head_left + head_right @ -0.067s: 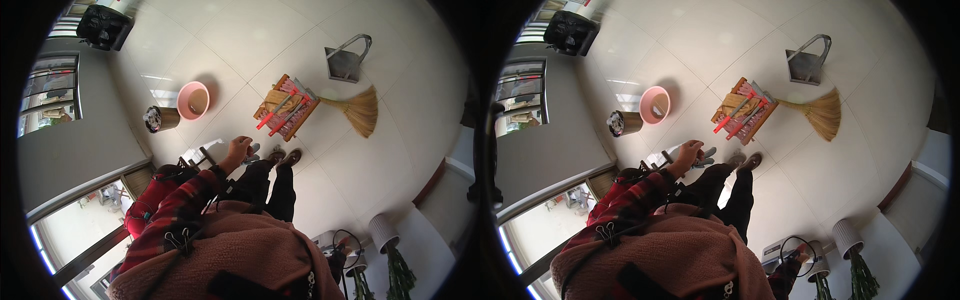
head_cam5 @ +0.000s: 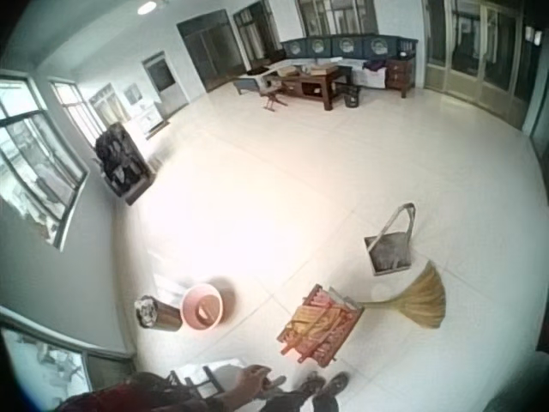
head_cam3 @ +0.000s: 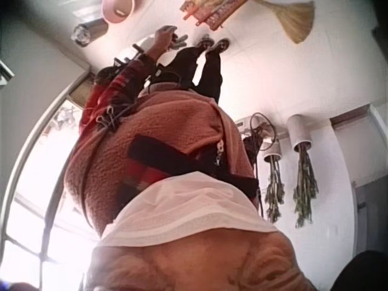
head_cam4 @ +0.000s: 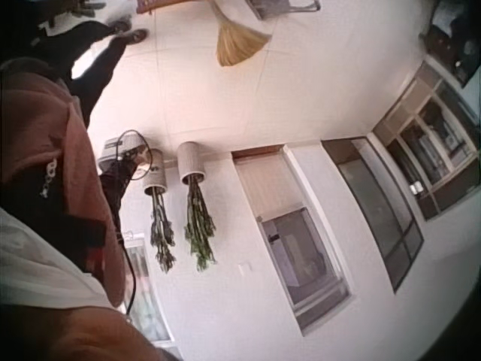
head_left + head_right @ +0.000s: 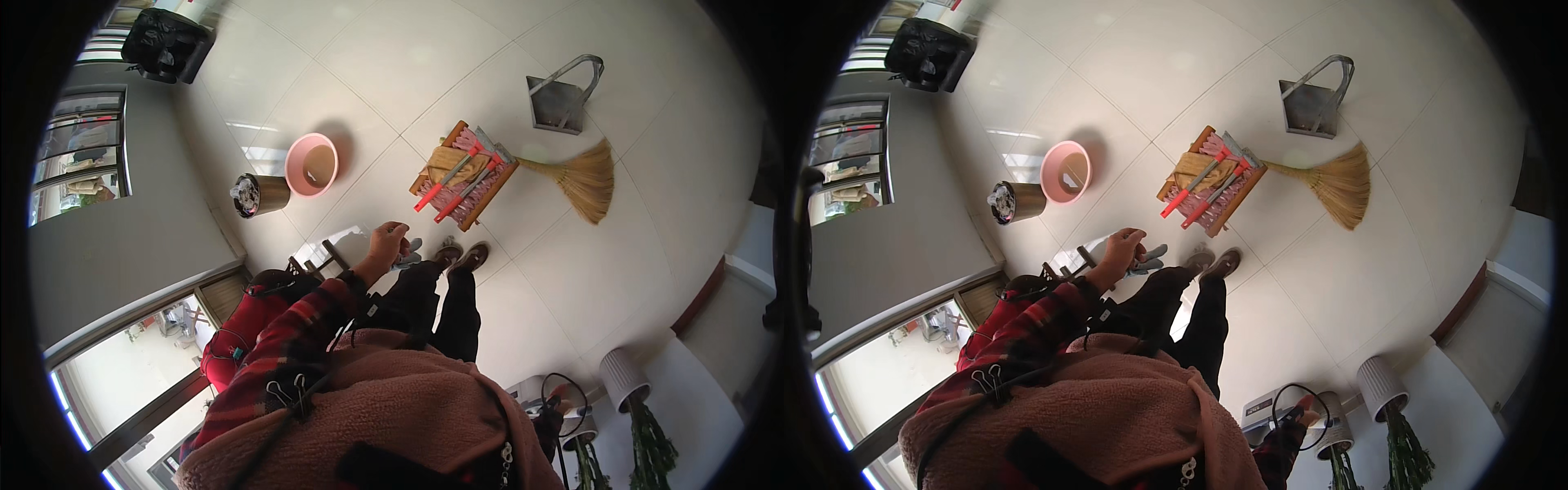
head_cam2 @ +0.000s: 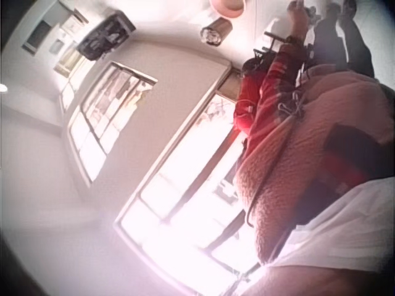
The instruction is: The person gathers cleaning tools, carries a pink basin of water to a balcony, and cleans a large sliding window. They wipe the glass with a cloth, open and close the window, and then use a long-handled mop to clean the window screen.
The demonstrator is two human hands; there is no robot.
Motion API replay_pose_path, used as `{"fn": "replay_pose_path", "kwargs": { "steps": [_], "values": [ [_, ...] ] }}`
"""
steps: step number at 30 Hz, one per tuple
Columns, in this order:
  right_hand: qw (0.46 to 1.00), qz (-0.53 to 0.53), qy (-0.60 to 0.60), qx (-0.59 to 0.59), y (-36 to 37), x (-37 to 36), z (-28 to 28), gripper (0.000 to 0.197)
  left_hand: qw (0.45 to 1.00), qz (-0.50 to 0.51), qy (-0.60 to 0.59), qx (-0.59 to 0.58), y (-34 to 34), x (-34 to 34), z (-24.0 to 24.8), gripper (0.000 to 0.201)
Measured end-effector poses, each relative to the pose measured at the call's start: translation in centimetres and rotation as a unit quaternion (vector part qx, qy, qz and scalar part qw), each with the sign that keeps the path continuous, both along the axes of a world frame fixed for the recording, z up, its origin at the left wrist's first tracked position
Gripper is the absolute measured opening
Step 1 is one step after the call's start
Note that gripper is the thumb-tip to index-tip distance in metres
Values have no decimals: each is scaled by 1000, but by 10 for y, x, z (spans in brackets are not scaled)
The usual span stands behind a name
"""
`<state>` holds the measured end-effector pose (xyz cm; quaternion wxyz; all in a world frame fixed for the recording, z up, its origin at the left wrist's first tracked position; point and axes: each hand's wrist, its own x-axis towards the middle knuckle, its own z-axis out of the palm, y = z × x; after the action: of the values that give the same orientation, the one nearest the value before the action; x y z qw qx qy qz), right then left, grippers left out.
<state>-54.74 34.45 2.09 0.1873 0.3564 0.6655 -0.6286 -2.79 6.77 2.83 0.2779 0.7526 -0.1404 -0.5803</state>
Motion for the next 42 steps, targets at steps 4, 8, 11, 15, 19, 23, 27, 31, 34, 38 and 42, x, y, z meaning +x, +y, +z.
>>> {"fn": "replay_pose_path", "kwargs": {
  "steps": [4,8,11,15,19,23,27,31,34,38,42],
  "values": [
    [991,83,-99,-23,-50,23,-25,41,999,15,49,-4,-11,-25,3,23],
    [872,444,-183,92,-132,63,-41,43,998,-12,63,12,-20,-46,0,22],
    [762,610,-151,157,-191,118,-59,43,999,-36,32,6,-27,-45,-7,22],
    [713,667,-158,144,-251,196,-92,34,999,-44,24,-3,-34,-24,-21,21],
    [679,705,-129,162,-292,267,-141,23,995,-92,29,1,-41,3,-46,22],
    [625,745,-27,233,-316,324,-213,27,991,-88,77,58,-38,36,-70,22],
    [635,730,11,254,-348,378,-270,38,989,-68,68,115,-35,73,-90,19],
    [576,752,131,291,-356,403,-297,45,988,-62,62,128,-30,97,-104,19],
    [543,768,143,309,-360,406,-310,45,989,-56,61,126,-30,105,-116,19],
    [589,740,117,301,-363,402,-308,39,989,-25,75,125,-34,106,-125,18],
    [739,608,23,290,-356,387,-285,31,989,-2,73,130,-41,104,-129,16]
  ]
}}
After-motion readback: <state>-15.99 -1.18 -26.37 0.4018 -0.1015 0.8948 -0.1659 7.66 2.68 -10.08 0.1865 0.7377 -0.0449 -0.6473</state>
